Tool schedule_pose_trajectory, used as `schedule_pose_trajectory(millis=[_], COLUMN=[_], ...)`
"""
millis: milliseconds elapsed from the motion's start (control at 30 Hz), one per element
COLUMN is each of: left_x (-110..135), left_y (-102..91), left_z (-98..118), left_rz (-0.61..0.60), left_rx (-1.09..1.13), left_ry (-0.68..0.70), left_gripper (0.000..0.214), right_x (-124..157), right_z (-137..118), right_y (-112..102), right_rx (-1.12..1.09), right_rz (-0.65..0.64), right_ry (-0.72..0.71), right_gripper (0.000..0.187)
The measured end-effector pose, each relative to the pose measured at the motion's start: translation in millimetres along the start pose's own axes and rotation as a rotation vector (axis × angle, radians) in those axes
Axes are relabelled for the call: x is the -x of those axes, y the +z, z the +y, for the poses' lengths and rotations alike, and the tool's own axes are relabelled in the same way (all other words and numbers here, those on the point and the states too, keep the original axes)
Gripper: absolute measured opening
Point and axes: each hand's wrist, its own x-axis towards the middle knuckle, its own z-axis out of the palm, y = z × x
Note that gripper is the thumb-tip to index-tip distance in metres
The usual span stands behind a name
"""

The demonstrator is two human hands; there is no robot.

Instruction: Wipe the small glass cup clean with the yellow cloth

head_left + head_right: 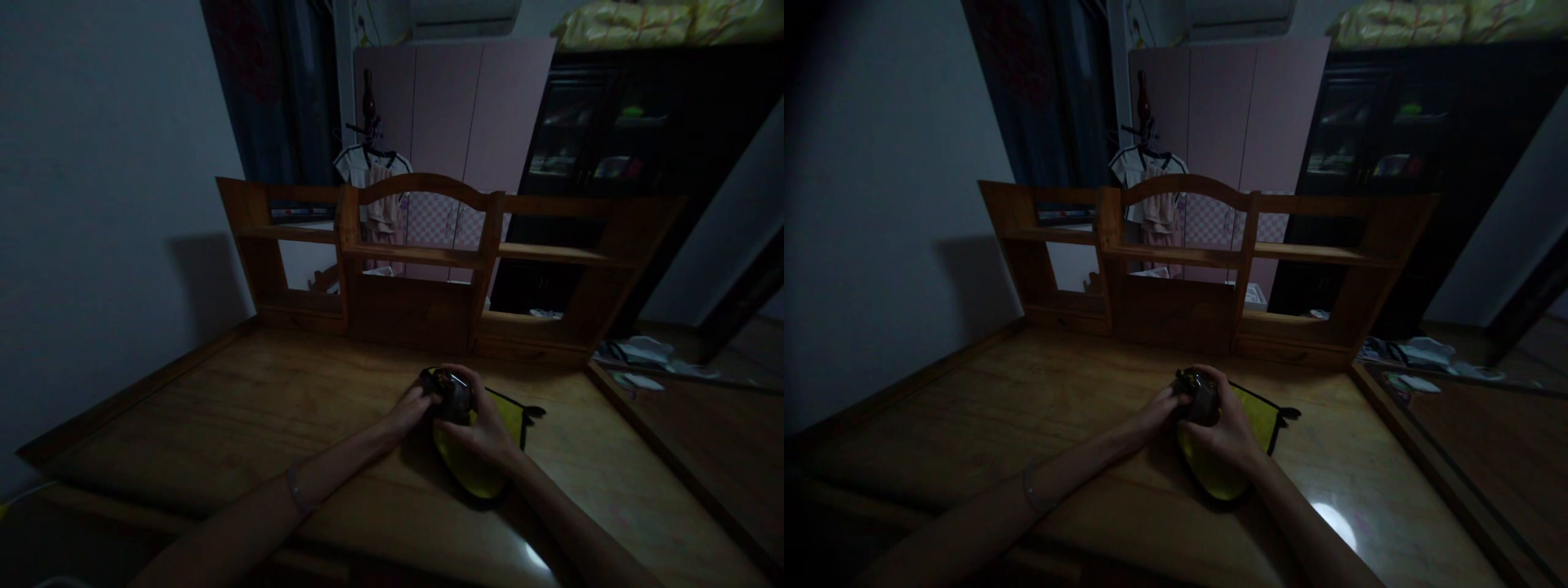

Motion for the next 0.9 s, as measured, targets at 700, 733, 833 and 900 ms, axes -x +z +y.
schedule_pose_trajectory(millis=[700,733,833,900], left_x=[5.6,5.8,6.0,6.4], left_y=[6.9,7.5,7.9,7.5], left_z=[9.7,9.7,9.5,9.7], left_rz=[0.142,0.146,0.158,0.162], left_rx=[0.039,0.038,0.03,0.024], left_ry=[-0.103,-0.105,-0.106,-0.106], left_gripper=[0.025,0.025,0.024,0.022], right_x=[-8.6,-7.3,-4.9,-4.5], right_z=[57.7,58.7,56.7,54.8], right_y=[-45.8,-44.1,-38.7,-36.0], right_rx=[0.693,0.728,0.754,0.75], right_rz=[0.011,-0.009,-0.038,-0.059], right_ry=[0.019,0.023,0.05,0.063], right_gripper=[0.029,0.026,0.023,0.023])
